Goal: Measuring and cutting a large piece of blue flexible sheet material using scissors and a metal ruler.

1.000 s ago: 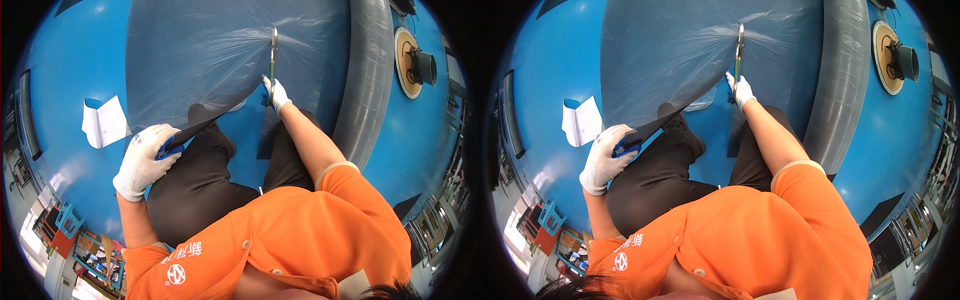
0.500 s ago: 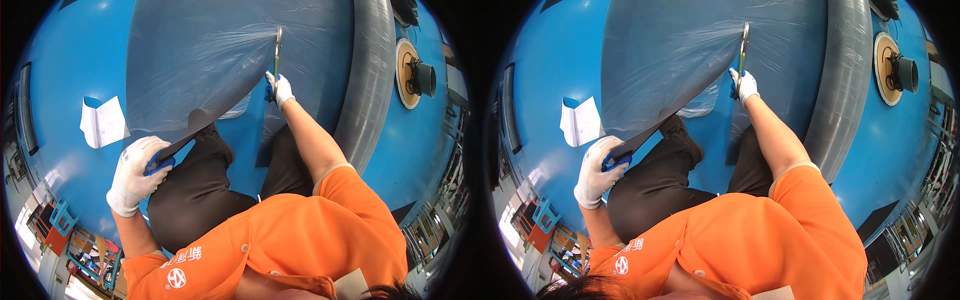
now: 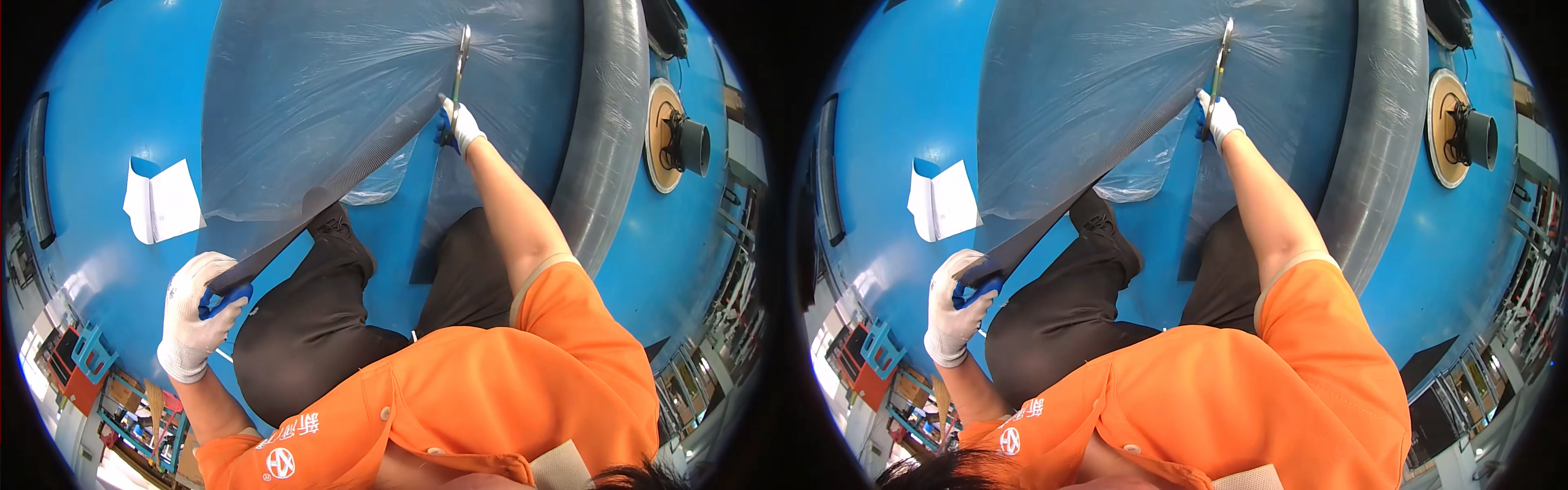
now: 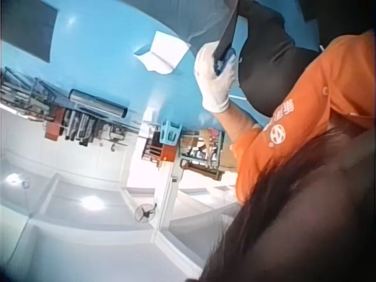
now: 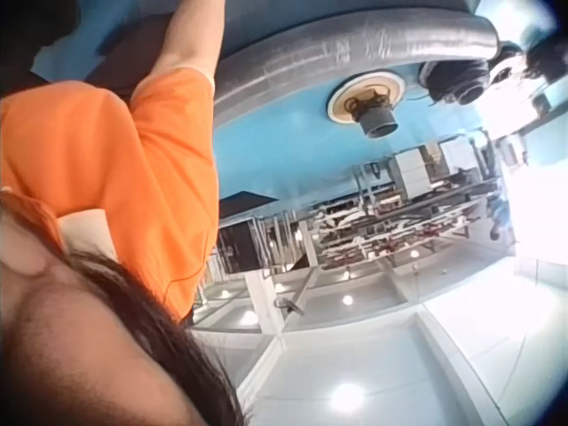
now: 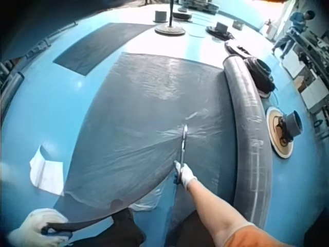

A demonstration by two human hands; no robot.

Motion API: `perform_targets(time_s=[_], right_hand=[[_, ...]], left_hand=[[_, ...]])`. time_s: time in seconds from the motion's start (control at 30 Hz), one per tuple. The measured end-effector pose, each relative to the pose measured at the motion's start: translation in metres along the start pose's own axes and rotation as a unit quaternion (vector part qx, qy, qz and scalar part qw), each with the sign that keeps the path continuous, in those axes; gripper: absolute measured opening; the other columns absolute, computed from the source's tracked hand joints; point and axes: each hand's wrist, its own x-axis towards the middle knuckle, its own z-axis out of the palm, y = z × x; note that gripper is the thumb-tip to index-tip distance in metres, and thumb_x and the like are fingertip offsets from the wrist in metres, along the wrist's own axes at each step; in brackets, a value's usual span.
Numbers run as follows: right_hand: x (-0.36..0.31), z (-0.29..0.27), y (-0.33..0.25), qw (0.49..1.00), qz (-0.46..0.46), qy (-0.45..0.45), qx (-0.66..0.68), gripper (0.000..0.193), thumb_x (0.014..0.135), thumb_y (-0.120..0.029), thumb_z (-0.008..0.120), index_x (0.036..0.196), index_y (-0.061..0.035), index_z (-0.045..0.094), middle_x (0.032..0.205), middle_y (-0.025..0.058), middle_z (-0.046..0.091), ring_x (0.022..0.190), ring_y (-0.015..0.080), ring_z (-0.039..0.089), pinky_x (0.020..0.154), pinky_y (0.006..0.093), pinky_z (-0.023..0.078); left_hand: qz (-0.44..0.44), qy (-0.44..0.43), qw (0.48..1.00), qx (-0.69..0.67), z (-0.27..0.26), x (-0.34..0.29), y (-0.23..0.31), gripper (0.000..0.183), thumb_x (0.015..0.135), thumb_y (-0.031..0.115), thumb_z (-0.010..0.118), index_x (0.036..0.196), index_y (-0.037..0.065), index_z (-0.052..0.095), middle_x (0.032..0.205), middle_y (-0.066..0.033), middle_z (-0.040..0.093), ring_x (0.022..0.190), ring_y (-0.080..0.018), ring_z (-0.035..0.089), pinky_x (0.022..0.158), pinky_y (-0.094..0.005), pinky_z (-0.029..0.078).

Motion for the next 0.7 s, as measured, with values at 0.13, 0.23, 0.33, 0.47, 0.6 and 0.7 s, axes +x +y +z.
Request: perform_targets(time_s=[0.13,0.23,0.33,0.47,0.6,0.7], right_hand=[[-0.007,0.002,-0.007,1.0,0.013,0.008,0.02,0.035,0.088,-0.044,0.061,0.089,-0.0102,0.052,0.06,0.0045,0.044,0.048,0.0192,0.046,0.045,0.0356,0.044],[-0.005,0.004,-0.017,0.999,0.024,0.016,0.042,0.037,0.089,-0.044,0.06,0.085,-0.0077,0.053,0.06,0.0065,0.046,0.047,0.0206,0.048,0.045,0.0371,0.045],[0.006,0.003,-0.027,0.995,0.056,0.015,0.081,0.042,0.09,-0.044,0.058,0.081,-0.0025,0.056,0.06,0.0107,0.051,0.045,0.0233,0.051,0.046,0.0398,0.049],[0.014,0.002,-0.034,0.998,0.007,-0.012,0.069,0.042,0.09,-0.043,0.059,0.083,-0.0022,0.055,0.058,0.01,0.049,0.046,0.0232,0.051,0.045,0.0395,0.048],[0.013,0.0,-0.043,0.999,-0.011,0.042,0.019,0.043,0.09,-0.045,0.057,0.084,-0.0021,0.055,0.059,0.0096,0.049,0.047,0.0233,0.051,0.045,0.0386,0.048],[0.025,-0.005,-0.056,0.998,0.027,0.034,0.045,0.045,0.09,-0.047,0.057,0.085,-0.0021,0.056,0.06,0.0102,0.05,0.049,0.0234,0.053,0.046,0.0387,0.048]], left_hand=[[-0.025,-0.006,1.0,-0.014,-0.002,-0.002,-0.003,0.034,0.058,0.004,0.071,0.091,-0.001,0.063,0.089,-0.0171,0.062,0.082,-0.0349,0.06,0.079,-0.0373,0.048],[-0.033,-0.006,0.999,-0.022,-0.005,-0.004,-0.006,0.034,0.059,0.004,0.071,0.092,-0.001,0.063,0.089,-0.0172,0.062,0.082,-0.0343,0.06,0.079,-0.0372,0.048],[-0.035,-0.002,0.999,-0.031,-0.008,-0.009,-0.01,0.035,0.059,0.004,0.071,0.093,-0.001,0.063,0.09,-0.0173,0.062,0.082,-0.0332,0.06,0.08,-0.0373,0.048],[-0.073,-0.01,0.994,-0.077,-0.014,-0.016,-0.015,0.041,0.059,0.001,0.068,0.099,-0.006,0.062,0.098,-0.0166,0.062,0.089,-0.0275,0.06,0.085,-0.0354,0.047],[-0.087,0.023,0.993,-0.076,-0.015,-0.018,-0.019,0.04,0.058,0.001,0.067,0.096,-0.007,0.062,0.098,-0.0156,0.062,0.089,-0.0255,0.059,0.085,-0.0344,0.046],[-0.068,0.018,0.995,-0.069,-0.015,-0.017,-0.023,0.039,0.059,0.006,0.072,0.096,-0.004,0.062,0.09,-0.0165,0.062,0.082,-0.03,0.06,0.08,-0.0356,0.048]])
